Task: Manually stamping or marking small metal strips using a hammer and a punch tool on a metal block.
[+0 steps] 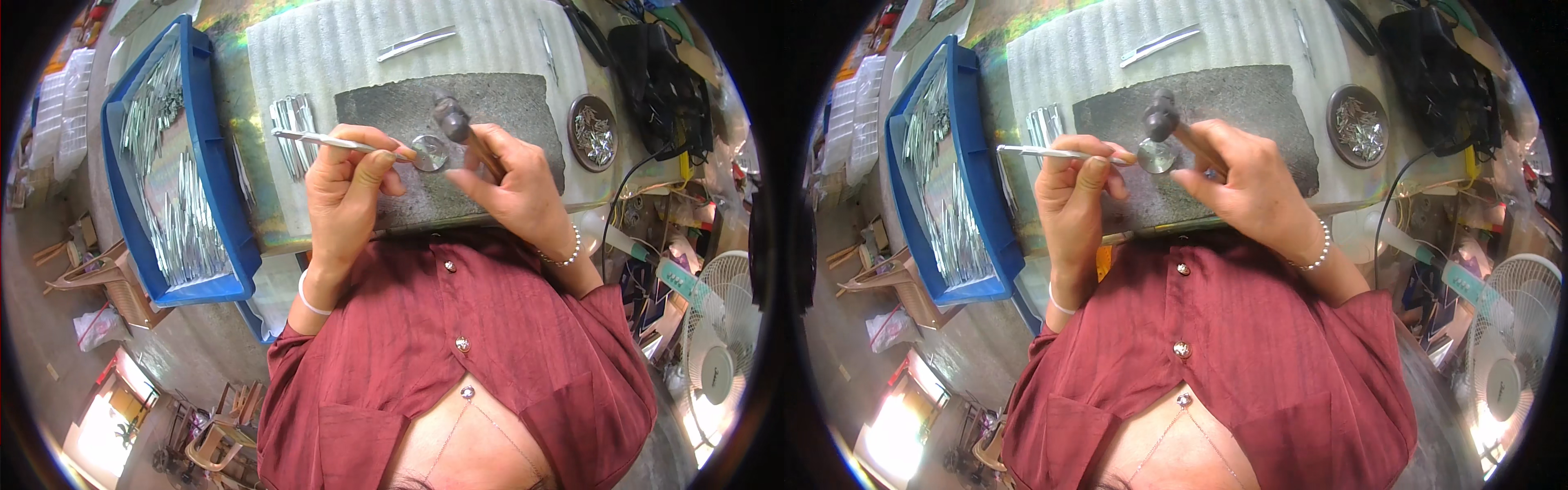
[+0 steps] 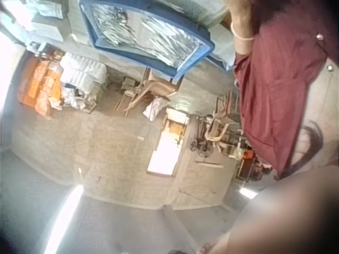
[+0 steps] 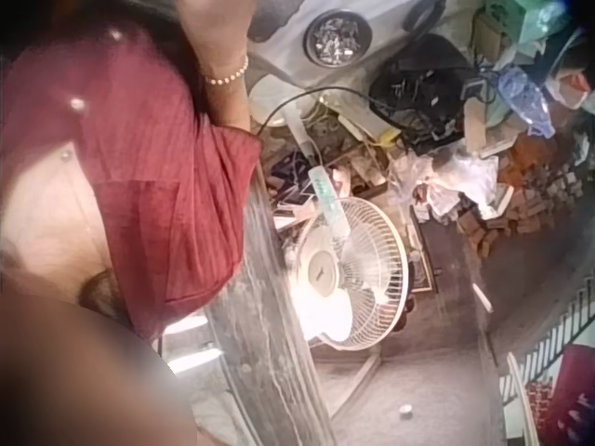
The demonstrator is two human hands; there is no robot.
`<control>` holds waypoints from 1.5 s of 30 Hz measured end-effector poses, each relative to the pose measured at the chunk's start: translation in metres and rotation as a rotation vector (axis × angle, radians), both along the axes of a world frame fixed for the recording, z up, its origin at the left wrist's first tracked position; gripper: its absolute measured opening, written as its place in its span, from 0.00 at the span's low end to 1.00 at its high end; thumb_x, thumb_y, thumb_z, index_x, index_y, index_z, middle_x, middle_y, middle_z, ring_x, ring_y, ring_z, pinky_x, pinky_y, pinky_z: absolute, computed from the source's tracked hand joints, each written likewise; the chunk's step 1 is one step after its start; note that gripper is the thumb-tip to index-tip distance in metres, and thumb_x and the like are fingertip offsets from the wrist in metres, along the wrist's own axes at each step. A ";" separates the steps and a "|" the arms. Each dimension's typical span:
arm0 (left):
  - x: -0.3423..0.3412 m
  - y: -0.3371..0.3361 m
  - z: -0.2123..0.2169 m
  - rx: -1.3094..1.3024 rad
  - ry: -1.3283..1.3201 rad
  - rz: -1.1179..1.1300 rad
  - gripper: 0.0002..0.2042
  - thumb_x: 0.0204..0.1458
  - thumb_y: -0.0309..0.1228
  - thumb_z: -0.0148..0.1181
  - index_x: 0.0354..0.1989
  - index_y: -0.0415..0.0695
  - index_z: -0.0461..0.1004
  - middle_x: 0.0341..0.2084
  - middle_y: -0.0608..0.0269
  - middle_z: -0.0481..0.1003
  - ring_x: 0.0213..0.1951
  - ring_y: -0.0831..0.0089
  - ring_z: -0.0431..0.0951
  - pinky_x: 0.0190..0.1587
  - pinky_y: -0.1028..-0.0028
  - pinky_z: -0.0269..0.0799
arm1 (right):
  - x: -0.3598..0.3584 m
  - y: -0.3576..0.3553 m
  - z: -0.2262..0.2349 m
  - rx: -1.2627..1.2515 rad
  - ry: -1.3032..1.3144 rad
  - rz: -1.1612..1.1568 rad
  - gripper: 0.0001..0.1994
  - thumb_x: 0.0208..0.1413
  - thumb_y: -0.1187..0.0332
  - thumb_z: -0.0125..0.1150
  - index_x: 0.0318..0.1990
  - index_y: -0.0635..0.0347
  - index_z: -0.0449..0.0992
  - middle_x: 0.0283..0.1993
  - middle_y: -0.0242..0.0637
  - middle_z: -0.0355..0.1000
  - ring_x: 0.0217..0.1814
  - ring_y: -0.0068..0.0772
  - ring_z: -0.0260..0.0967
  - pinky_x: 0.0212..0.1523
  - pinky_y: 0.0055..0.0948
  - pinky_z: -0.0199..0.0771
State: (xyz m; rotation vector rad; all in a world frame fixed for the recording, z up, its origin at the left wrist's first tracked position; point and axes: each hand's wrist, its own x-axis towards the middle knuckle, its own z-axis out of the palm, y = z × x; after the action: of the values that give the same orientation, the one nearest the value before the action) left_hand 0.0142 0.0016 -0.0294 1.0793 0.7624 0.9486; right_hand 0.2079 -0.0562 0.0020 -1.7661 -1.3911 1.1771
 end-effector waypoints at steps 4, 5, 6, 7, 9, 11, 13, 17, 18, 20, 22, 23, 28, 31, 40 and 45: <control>-0.003 0.001 0.005 0.023 0.031 0.068 0.03 0.56 0.22 0.53 0.38 0.39 0.69 0.30 0.58 0.77 0.23 0.83 0.70 0.27 0.84 0.67 | -0.012 0.005 -0.016 0.420 -0.197 0.067 0.20 0.43 0.69 0.69 0.44 0.65 0.71 0.37 0.41 0.71 0.35 0.38 0.72 0.36 0.32 0.71; -0.006 0.002 0.004 0.028 0.017 0.061 0.03 0.56 0.22 0.53 0.38 0.39 0.69 0.29 0.59 0.77 0.23 0.82 0.70 0.27 0.84 0.66 | -0.014 0.009 -0.012 0.364 -0.236 0.099 0.20 0.42 0.70 0.69 0.44 0.64 0.71 0.37 0.41 0.70 0.36 0.41 0.71 0.36 0.33 0.71; -0.007 0.001 0.004 0.029 0.018 0.060 0.03 0.56 0.22 0.53 0.38 0.39 0.69 0.29 0.59 0.77 0.23 0.82 0.70 0.27 0.84 0.66 | -0.015 0.012 -0.010 0.307 -0.275 0.131 0.21 0.41 0.71 0.69 0.44 0.63 0.71 0.37 0.41 0.69 0.37 0.45 0.71 0.37 0.34 0.71; -0.010 -0.001 0.005 0.030 0.032 0.060 0.03 0.56 0.22 0.53 0.38 0.39 0.69 0.29 0.59 0.77 0.23 0.83 0.70 0.27 0.84 0.66 | -0.013 0.015 -0.011 0.306 -0.267 0.168 0.20 0.39 0.74 0.68 0.44 0.62 0.71 0.36 0.41 0.68 0.39 0.46 0.70 0.38 0.35 0.71; -0.013 -0.003 0.004 0.030 0.047 0.064 0.03 0.56 0.22 0.53 0.38 0.39 0.69 0.29 0.59 0.77 0.23 0.83 0.70 0.27 0.85 0.66 | -0.007 0.022 -0.012 0.316 -0.239 0.219 0.20 0.40 0.75 0.67 0.44 0.62 0.72 0.36 0.41 0.68 0.39 0.46 0.70 0.39 0.35 0.71; -0.014 -0.004 0.004 0.014 0.023 0.065 0.03 0.56 0.22 0.54 0.38 0.39 0.69 0.29 0.59 0.77 0.23 0.83 0.70 0.27 0.85 0.66 | -0.002 0.025 -0.012 0.324 -0.211 0.269 0.20 0.40 0.75 0.67 0.44 0.62 0.72 0.36 0.41 0.68 0.39 0.46 0.69 0.39 0.35 0.71; -0.012 -0.006 0.005 0.005 0.030 0.066 0.03 0.56 0.22 0.54 0.38 0.39 0.69 0.29 0.59 0.77 0.23 0.83 0.69 0.27 0.85 0.66 | 0.003 0.026 -0.013 0.340 -0.208 0.294 0.20 0.40 0.76 0.65 0.45 0.63 0.72 0.38 0.41 0.69 0.39 0.44 0.70 0.40 0.34 0.71; -0.005 -0.007 0.003 -0.023 0.036 0.047 0.03 0.56 0.21 0.53 0.38 0.39 0.70 0.30 0.60 0.77 0.23 0.84 0.69 0.27 0.85 0.65 | 0.005 0.019 -0.014 0.415 -0.195 0.218 0.19 0.43 0.76 0.65 0.46 0.63 0.72 0.35 0.39 0.69 0.35 0.35 0.70 0.37 0.29 0.70; -0.003 -0.007 0.002 -0.025 0.038 0.050 0.03 0.56 0.21 0.53 0.38 0.39 0.70 0.30 0.60 0.77 0.23 0.84 0.69 0.27 0.85 0.65 | 0.005 0.016 -0.009 0.305 -0.114 0.153 0.17 0.44 0.74 0.65 0.44 0.64 0.72 0.33 0.40 0.70 0.32 0.34 0.69 0.34 0.29 0.69; -0.001 -0.005 0.000 0.070 0.100 0.007 0.03 0.55 0.19 0.53 0.37 0.39 0.70 0.29 0.62 0.76 0.23 0.84 0.68 0.26 0.85 0.65 | 0.007 0.010 -0.006 0.192 -0.035 0.080 0.15 0.45 0.72 0.65 0.42 0.65 0.72 0.31 0.41 0.70 0.29 0.33 0.68 0.31 0.28 0.68; 0.001 -0.004 -0.001 0.085 0.128 -0.006 0.04 0.55 0.18 0.53 0.37 0.38 0.70 0.29 0.63 0.76 0.23 0.84 0.69 0.26 0.85 0.66 | 0.010 0.005 -0.007 0.119 0.066 -0.016 0.13 0.49 0.71 0.65 0.40 0.66 0.72 0.25 0.37 0.68 0.25 0.22 0.63 0.28 0.24 0.64; 0.002 -0.004 -0.001 0.102 0.156 -0.017 0.04 0.54 0.17 0.53 0.36 0.38 0.70 0.29 0.63 0.76 0.23 0.84 0.69 0.27 0.85 0.66 | 0.011 0.003 -0.010 0.118 0.066 -0.020 0.13 0.49 0.71 0.65 0.40 0.66 0.72 0.25 0.37 0.68 0.25 0.22 0.63 0.28 0.24 0.64; 0.007 -0.005 -0.002 0.172 0.216 0.006 0.04 0.53 0.16 0.53 0.35 0.37 0.71 0.28 0.64 0.75 0.24 0.83 0.71 0.27 0.84 0.68 | 0.013 -0.001 -0.016 0.154 0.083 -0.022 0.12 0.50 0.70 0.64 0.39 0.66 0.72 0.23 0.34 0.65 0.24 0.19 0.60 0.27 0.23 0.63; 0.009 -0.006 -0.002 0.199 0.246 0.023 0.04 0.53 0.16 0.54 0.34 0.37 0.72 0.28 0.64 0.75 0.24 0.83 0.72 0.28 0.83 0.68 | 0.014 -0.001 -0.017 0.106 0.108 0.003 0.11 0.50 0.76 0.63 0.41 0.67 0.73 0.25 0.24 0.62 0.26 0.11 0.55 0.26 0.16 0.57; 0.012 -0.009 -0.001 0.203 0.265 0.049 0.03 0.52 0.17 0.55 0.34 0.37 0.72 0.26 0.65 0.73 0.25 0.82 0.73 0.29 0.83 0.68 | 0.013 0.000 -0.018 0.159 0.091 0.020 0.10 0.50 0.77 0.62 0.41 0.67 0.72 0.23 0.25 0.62 0.25 0.11 0.55 0.25 0.17 0.57; 0.013 -0.008 -0.004 0.336 0.338 0.049 0.04 0.51 0.16 0.55 0.33 0.37 0.71 0.25 0.62 0.73 0.25 0.78 0.74 0.29 0.81 0.68 | 0.015 -0.001 -0.019 0.157 0.081 0.029 0.10 0.50 0.77 0.61 0.41 0.67 0.72 0.23 0.25 0.61 0.25 0.11 0.55 0.25 0.16 0.57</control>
State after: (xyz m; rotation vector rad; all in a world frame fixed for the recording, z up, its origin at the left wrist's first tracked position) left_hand 0.0274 -0.0066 -0.0334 1.5472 0.9283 0.9696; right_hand 0.2227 -0.0569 -0.0173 -1.5780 -1.4250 1.1104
